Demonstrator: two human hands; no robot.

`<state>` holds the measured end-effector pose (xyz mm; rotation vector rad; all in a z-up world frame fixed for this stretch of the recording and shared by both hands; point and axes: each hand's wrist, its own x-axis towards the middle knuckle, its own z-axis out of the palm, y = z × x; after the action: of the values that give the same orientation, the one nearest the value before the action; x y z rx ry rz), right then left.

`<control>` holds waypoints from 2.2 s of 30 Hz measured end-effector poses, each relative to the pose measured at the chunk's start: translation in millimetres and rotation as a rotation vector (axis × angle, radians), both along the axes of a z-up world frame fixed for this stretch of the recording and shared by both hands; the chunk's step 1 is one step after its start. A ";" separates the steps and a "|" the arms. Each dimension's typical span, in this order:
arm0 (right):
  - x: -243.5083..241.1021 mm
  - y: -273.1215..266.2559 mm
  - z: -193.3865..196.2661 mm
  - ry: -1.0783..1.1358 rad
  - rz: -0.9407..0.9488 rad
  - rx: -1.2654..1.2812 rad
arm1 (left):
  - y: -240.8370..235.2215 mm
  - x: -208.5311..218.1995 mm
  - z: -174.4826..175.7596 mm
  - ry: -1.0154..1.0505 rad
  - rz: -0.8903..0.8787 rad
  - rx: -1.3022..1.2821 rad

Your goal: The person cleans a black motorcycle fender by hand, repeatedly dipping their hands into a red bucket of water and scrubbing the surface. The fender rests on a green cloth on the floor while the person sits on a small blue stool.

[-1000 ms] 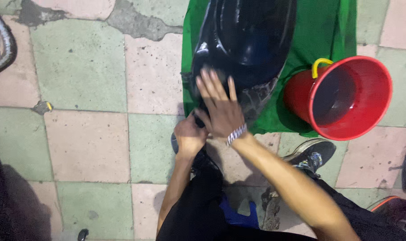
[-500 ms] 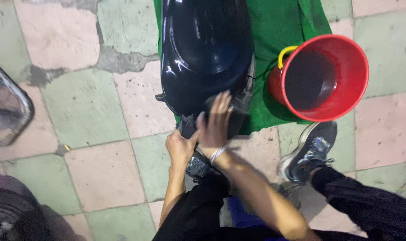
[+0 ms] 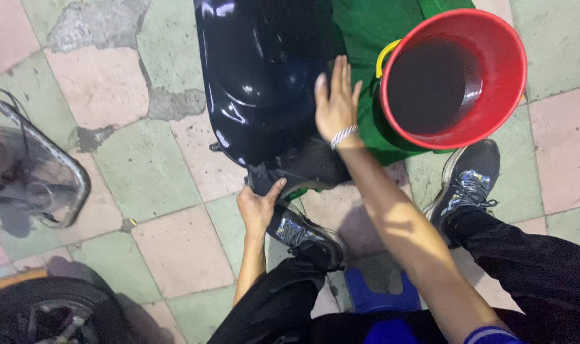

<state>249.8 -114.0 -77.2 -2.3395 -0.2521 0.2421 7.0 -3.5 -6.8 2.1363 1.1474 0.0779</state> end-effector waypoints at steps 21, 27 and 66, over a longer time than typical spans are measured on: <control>13.9 2.5 34.1 0.075 0.031 0.243 | -1.4 10.8 19.8 0.009 0.164 -0.208; -49.9 -15.9 72.1 0.115 0.083 0.288 | -5.5 15.5 21.8 0.028 0.148 -0.183; -46.8 -76.5 -26.0 0.198 0.256 0.339 | 3.4 -8.8 -2.5 -0.065 -0.033 0.013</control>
<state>203.0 -190.6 -103.2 -1.9305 -0.4579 0.5119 -1.8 0.0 -9.3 2.1475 1.0773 0.1391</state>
